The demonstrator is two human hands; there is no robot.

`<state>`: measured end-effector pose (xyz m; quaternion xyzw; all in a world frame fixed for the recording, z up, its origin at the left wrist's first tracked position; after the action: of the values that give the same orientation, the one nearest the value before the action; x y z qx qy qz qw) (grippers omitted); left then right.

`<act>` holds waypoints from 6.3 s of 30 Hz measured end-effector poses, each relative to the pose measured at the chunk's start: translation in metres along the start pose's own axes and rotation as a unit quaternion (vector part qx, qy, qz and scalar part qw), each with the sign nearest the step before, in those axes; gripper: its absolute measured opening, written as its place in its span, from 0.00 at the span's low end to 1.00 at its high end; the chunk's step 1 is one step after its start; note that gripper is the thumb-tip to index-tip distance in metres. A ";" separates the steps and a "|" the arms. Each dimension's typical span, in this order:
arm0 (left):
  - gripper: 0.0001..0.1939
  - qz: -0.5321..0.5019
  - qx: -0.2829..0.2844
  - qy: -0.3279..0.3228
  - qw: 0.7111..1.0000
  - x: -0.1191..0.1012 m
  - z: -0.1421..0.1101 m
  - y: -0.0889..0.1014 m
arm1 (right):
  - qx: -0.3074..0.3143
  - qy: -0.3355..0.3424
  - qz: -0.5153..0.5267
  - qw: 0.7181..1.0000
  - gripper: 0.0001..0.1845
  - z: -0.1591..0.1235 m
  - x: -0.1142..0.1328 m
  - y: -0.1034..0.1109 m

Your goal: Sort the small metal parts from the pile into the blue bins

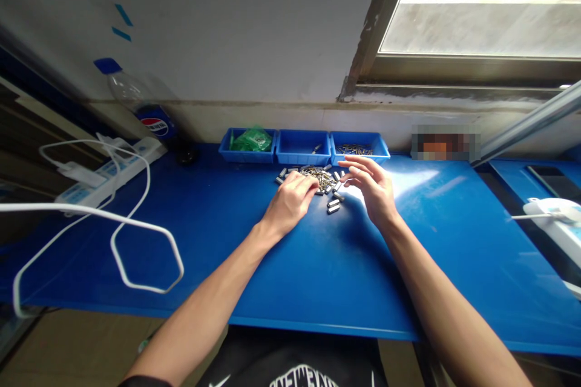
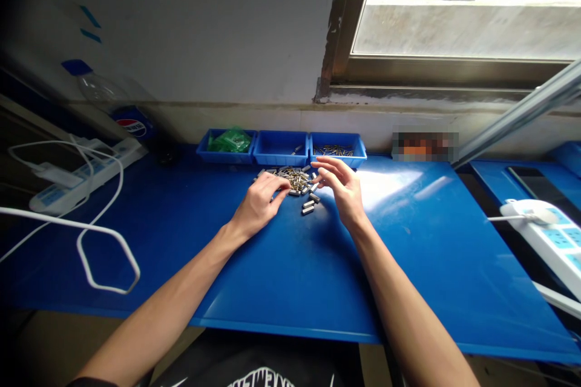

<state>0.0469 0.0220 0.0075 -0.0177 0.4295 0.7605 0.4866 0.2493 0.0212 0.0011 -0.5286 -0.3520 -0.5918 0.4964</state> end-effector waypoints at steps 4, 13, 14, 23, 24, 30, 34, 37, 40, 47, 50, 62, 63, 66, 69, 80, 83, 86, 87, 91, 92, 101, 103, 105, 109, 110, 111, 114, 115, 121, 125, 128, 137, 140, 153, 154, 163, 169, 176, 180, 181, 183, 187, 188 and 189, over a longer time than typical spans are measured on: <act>0.08 -0.054 -0.079 0.049 0.994 0.001 0.002 0.011 | 0.016 -0.016 -0.004 1.000 0.17 -0.002 -0.002 -0.001; 0.14 -0.091 -0.119 0.080 0.985 0.000 0.003 0.017 | 0.100 -0.076 -0.026 0.992 0.20 -0.009 -0.003 -0.014; 0.14 -0.091 -0.115 0.075 0.986 0.000 0.003 0.016 | 0.106 -0.083 -0.026 0.990 0.20 -0.009 -0.003 -0.015; 0.11 -0.072 -0.104 0.024 0.992 -0.002 0.000 0.012 | 0.127 -0.122 -0.045 0.983 0.19 -0.012 -0.003 -0.017; 0.11 -0.069 -0.104 0.022 0.992 -0.002 0.000 0.012 | 0.131 -0.126 -0.045 0.982 0.19 -0.012 -0.004 -0.018; 0.11 0.000 -0.077 0.014 0.997 -0.001 -0.001 0.009 | 0.118 -0.119 -0.060 0.984 0.19 -0.011 -0.005 -0.017; 0.06 0.059 -0.011 0.007 0.998 0.003 -0.002 -0.001 | 0.011 -0.059 -0.066 0.996 0.18 -0.002 -0.003 -0.001; 0.07 0.061 0.022 0.005 0.998 0.004 -0.004 -0.007 | -0.045 -0.025 -0.052 0.997 0.17 0.003 -0.002 0.008; 0.09 0.061 0.037 0.013 0.997 0.004 -0.005 -0.010 | -0.049 -0.017 -0.055 0.997 0.15 0.005 -0.003 0.010; 0.13 0.060 0.060 0.006 0.996 0.005 -0.008 -0.015 | -0.113 0.010 -0.131 0.985 0.14 0.009 -0.007 0.025; 0.13 0.060 0.064 0.001 0.996 0.004 -0.009 -0.017 | -0.145 0.026 -0.163 0.976 0.14 0.013 -0.009 0.037; 0.08 0.068 0.050 -0.007 0.996 0.004 -0.009 -0.018 | -0.041 0.099 -0.329 0.938 0.16 0.009 -0.019 0.019; 0.08 0.069 0.047 -0.003 0.996 0.005 -0.010 -0.018 | -0.031 0.104 -0.331 0.937 0.16 0.008 -0.020 0.017; 0.06 0.073 0.041 0.011 0.996 0.005 -0.008 -0.020 | -0.001 0.133 -0.343 0.930 0.15 0.005 -0.020 0.010; 0.04 0.093 0.051 0.010 0.994 0.003 -0.006 -0.021 | 0.016 0.142 -0.345 0.928 0.14 0.004 -0.020 0.006; 0.05 0.045 0.018 0.004 0.999 -0.001 -0.003 -0.013 | -0.041 0.086 -0.299 0.949 0.14 0.004 -0.011 0.013; 0.04 -0.044 -0.049 0.041 0.997 -0.001 0.000 -0.002 | 0.002 0.043 -0.226 0.973 0.17 0.002 -0.006 0.006; 0.06 -0.077 -0.091 0.075 0.990 0.000 0.001 0.006 | 0.103 -0.031 -0.131 0.986 0.21 -0.005 -0.007 -0.007; 0.06 -0.080 -0.097 0.083 0.989 0.001 0.001 0.008 | 0.126 -0.052 -0.108 0.985 0.20 -0.007 -0.007 -0.012; 0.07 -0.090 -0.106 0.089 0.986 0.000 0.000 0.008 | 0.135 -0.091 -0.080 0.983 0.19 -0.012 -0.007 -0.019; 0.07 -0.090 -0.106 0.084 0.987 -0.001 -0.001 0.008 | 0.130 -0.094 -0.078 0.984 0.19 -0.013 -0.006 -0.020; 0.12 -0.021 -0.018 0.068 0.997 0.013 0.002 0.008 | 0.076 -0.042 -0.094 0.992 0.22 0.010 -0.002 -0.026; 0.12 0.022 0.026 0.057 0.998 0.018 0.000 0.006 | 0.053 -0.004 -0.106 0.993 0.22 0.026 -0.001 -0.029; 0.09 0.049 0.045 0.054 0.996 0.022 -0.001 0.004 | 0.035 0.019 -0.097 0.994 0.23 0.041 0.000 -0.034; 0.08 0.066 0.050 0.062 0.995 0.024 -0.004 0.002 | 0.021 0.023 -0.068 0.997 0.23 0.052 0.005 -0.042; 0.07 0.067 0.051 0.063 0.994 0.023 -0.004 0.001 | 0.016 0.018 -0.066 0.998 0.22 0.050 0.007 -0.042; 0.07 0.067 0.051 0.063 0.994 0.022 -0.004 0.001 | 0.014 0.011 -0.064 0.998 0.21 0.048 0.008 -0.041; 0.05 0.068 0.052 0.055 0.995 0.021 -0.004 0.001 | 0.014 -0.012 -0.068 0.998 0.18 0.037 0.009 -0.035; 0.05 0.071 0.052 0.050 0.995 0.020 -0.003 0.001 | 0.012 -0.019 -0.070 0.997 0.18 0.034 0.008 -0.032; 0.06 0.118 0.076 0.024 0.990 0.012 0.011 -0.004 | -0.013 -0.051 -0.041 0.998 0.14 0.018 -0.005 -0.017; 0.09 0.155 0.150 0.039 0.976 0.011 0.031 -0.009 | -0.036 -0.049 -0.020 0.998 0.13 0.011 -0.010 -0.009; 0.08 0.169 0.207 0.049 0.962 0.012 0.042 -0.013 | -0.044 -0.046 -0.024 0.998 0.13 0.005 -0.013 -0.005; 0.07 0.132 0.237 0.104 0.957 0.023 0.048 -0.015 | -0.036 -0.025 -0.041 0.998 0.10 0.001 -0.011 0.000; 0.06 0.100 0.208 0.118 0.966 0.029 0.052 -0.008 | -0.033 -0.018 -0.048 0.998 0.11 0.001 -0.011 0.000; 0.02 -0.049 0.153 0.022 0.987 0.015 0.068 0.001 | 0.040 -0.070 -0.023 0.996 0.18 -0.004 -0.012 -0.011; 0.03 -0.045 0.155 0.018 0.987 0.014 0.069 0.000 | 0.039 -0.075 -0.019 0.996 0.18 -0.004 -0.013 -0.010; 0.03 0.010 0.225 0.076 0.971 0.035 0.072 0.012 | -0.060 -0.012 -0.036 0.997 0.23 0.005 -0.014 0.004; 0.05 0.065 0.316 0.094 0.942 0.040 0.062 0.010 | -0.038 0.029 -0.067 0.997 0.39 0.007 -0.014 0.010; 0.10 0.065 0.291 0.077 0.951 0.036 0.061 0.007 | -0.038 0.019 -0.058 0.997 0.26 0.006 -0.009 0.009; 0.08 -0.025 0.247 0.078 0.966 0.030 0.069 0.013 | -0.022 -0.006 -0.053 0.998 0.22 0.004 -0.009 0.005; 0.08 -0.055 0.236 0.080 0.967 0.028 0.071 0.015 | -0.017 -0.012 -0.052 0.998 0.22 0.004 -0.009 0.004; 0.08 -0.111 0.214 0.081 0.967 0.024 0.075 0.016 | -0.005 -0.021 -0.049 0.999 0.22 0.003 -0.009 0.002; 0.08 -0.160 0.173 0.055 0.970 0.015 0.079 0.018 | 0.028 -0.040 -0.044 0.998 0.22 0.000 -0.010 -0.004; 0.09 -0.158 0.165 0.045 0.972 0.014 0.080 0.019 | 0.037 -0.045 -0.042 0.997 0.22 -0.001 -0.010 -0.005; 0.09 -0.154 0.159 0.035 0.975 0.014 0.080 0.019 | 0.046 -0.050 -0.039 0.997 0.23 -0.002 -0.011 -0.006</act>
<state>0.0567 0.0824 0.0638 -0.0327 0.5536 0.5973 0.5794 0.2420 0.0231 -0.0090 -0.5200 -0.4241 -0.5666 0.4782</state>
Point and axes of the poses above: each hand's wrist, its own z-axis towards the middle knuckle, its own y-axis out of the back of the hand, x = y × z, the point moved 5 cm from there along z, towards the middle knuckle, and after that the axes turned 8 degrees about -x, right-handed, at the moved point
